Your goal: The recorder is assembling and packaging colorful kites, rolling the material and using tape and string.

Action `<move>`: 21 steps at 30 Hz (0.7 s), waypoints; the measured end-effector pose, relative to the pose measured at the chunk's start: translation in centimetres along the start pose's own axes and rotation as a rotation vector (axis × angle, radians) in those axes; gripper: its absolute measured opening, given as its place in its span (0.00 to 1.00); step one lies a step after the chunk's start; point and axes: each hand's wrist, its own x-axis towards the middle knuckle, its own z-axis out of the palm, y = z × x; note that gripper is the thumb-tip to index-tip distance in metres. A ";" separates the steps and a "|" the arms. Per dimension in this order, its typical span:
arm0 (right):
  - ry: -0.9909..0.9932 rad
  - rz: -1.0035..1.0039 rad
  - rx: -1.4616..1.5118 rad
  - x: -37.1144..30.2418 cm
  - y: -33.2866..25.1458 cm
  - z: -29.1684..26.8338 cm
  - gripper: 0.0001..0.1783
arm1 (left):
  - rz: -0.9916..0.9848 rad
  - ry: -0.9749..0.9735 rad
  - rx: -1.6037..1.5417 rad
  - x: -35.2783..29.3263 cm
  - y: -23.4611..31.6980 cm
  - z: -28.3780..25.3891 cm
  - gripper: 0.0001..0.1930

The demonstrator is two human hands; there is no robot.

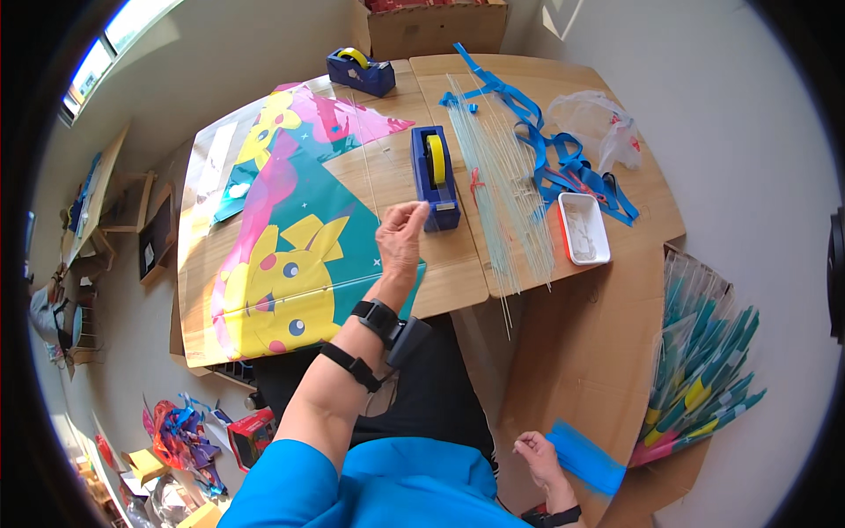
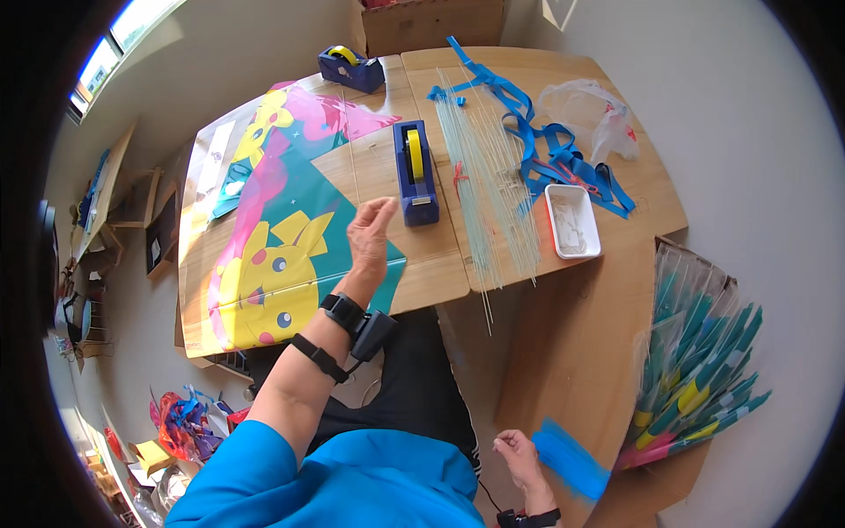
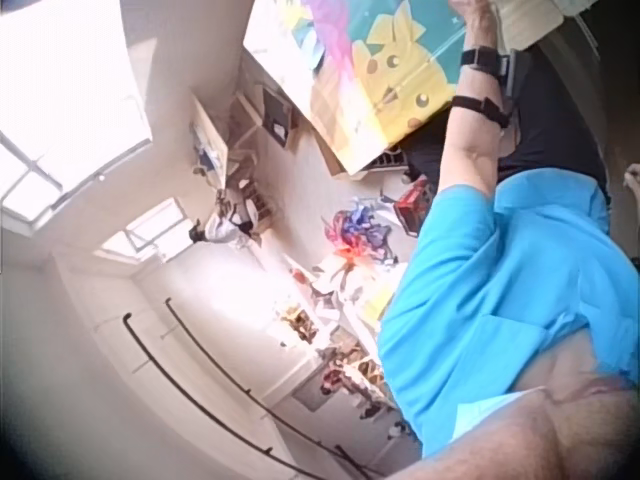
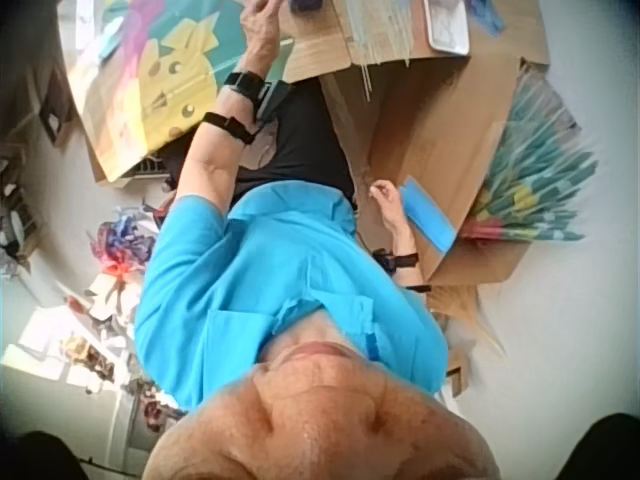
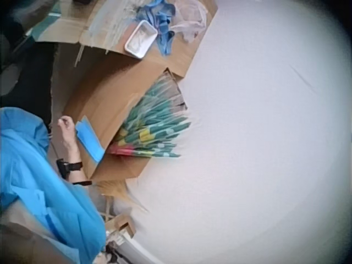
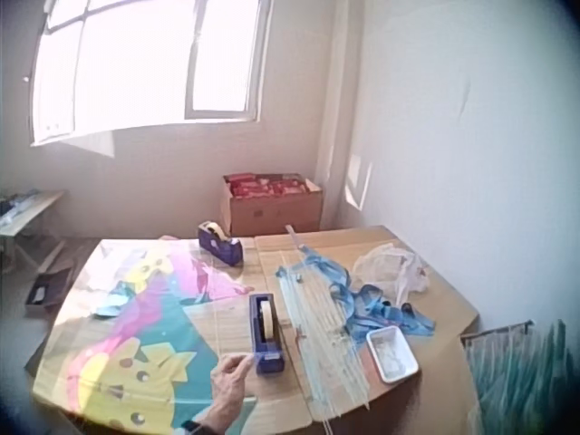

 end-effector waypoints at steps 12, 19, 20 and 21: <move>-0.376 -0.263 -0.349 5.4 -15.1 6.5 0.06 | 0.116 0.285 -0.465 -11.1 11.9 -29.3 0.08; -0.409 -0.437 -0.612 4.9 -17.0 12.6 0.09 | 0.245 0.382 -0.608 -18.4 13.4 -36.4 0.08; -0.387 -0.429 -0.562 4.3 -16.9 12.8 0.10 | 0.266 0.366 -0.626 -18.6 13.5 -36.5 0.08; -0.370 -0.416 -0.510 3.5 -16.9 13.0 0.11 | 0.289 0.349 -0.638 -18.9 14.1 -36.5 0.08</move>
